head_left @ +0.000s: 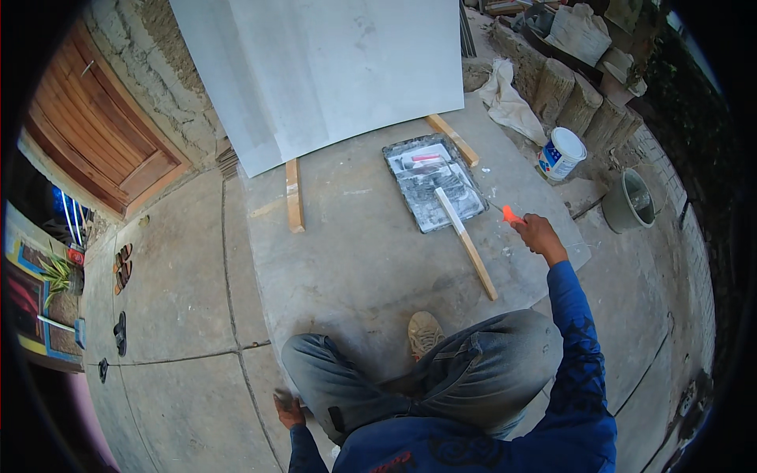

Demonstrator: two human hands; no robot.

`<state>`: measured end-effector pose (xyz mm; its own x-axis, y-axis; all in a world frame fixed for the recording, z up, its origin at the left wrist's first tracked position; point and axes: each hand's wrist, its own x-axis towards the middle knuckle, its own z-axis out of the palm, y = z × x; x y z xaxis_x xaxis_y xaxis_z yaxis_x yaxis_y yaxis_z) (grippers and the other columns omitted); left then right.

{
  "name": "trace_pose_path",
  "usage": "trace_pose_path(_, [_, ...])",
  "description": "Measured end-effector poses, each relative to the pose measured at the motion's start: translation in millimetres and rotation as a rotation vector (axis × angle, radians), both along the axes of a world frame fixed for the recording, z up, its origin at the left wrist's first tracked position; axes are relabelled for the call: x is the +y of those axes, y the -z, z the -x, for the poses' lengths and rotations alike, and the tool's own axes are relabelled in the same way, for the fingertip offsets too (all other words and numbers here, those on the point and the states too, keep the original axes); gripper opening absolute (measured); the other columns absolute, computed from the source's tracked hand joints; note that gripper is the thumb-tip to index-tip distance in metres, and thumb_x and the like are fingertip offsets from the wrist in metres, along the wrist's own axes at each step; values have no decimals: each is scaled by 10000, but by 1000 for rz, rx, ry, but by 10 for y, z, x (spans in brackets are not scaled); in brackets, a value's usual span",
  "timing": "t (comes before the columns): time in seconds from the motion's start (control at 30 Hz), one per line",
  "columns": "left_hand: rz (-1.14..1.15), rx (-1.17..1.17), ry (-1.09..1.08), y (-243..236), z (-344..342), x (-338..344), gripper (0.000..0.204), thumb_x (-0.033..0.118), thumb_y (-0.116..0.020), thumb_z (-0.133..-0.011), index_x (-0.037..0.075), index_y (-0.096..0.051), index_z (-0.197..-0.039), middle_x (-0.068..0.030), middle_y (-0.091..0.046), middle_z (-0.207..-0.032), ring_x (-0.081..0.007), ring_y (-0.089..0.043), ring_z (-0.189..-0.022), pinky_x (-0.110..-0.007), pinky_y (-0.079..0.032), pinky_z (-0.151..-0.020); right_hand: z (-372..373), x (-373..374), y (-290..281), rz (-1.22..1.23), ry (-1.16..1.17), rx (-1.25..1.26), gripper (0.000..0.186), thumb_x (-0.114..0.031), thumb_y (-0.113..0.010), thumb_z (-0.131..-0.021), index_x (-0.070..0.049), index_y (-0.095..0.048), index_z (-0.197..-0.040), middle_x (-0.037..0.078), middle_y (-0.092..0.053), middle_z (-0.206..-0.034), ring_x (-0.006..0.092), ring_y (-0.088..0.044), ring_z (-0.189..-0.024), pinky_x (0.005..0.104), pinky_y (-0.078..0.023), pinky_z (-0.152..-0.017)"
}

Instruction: Applying white paint to a square panel using a roller.

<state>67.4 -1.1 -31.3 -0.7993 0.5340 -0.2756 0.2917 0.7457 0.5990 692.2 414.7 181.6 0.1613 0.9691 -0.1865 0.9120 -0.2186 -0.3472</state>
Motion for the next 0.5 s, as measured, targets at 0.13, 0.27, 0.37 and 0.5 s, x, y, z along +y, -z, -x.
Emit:
trace_pose_path(0.13, [40,84,36,176,78,-130,823,206,-771,-797,16,-383,-1497,-222,-428,-1510,-339,-384,-1420,-384,-289,-1179,130,-66,-429,124,32,65,442,-394,-613,-944,45,-655,-914,214,-675,-742,314,-682,-607,422,-532,-593])
trace_pose_path(0.27, [46,94,52,263,117,-111,822,213,-773,-796,19,-386,-1496,-227,-417,-1515,-350,-369,-1426,-391,-286,-1180,-32,-186,-501,80,15,110,421,-377,-631,-943,37,-626,-863,127,-597,-606,209,-594,-452,359,-459,-446])
trace_pose_path(0.37, [63,103,48,265,111,-148,816,213,-772,-796,17,-393,-1491,-244,-410,-1514,-365,-362,-1427,-401,-290,-1177,-63,-291,-592,88,33,126,425,-385,-638,-936,31,-620,-850,104,-578,-589,190,-577,-445,349,-443,-432])
trace_pose_path(0.5, [85,178,62,330,112,-214,801,219,-771,-799,10,-404,-1481,-264,-417,-1500,-382,-368,-1419,-408,-295,-1171,-102,-330,-573,112,69,152,434,-394,-648,-924,36,-630,-864,107,-587,-597,190,-579,-446,346,-449,-436])
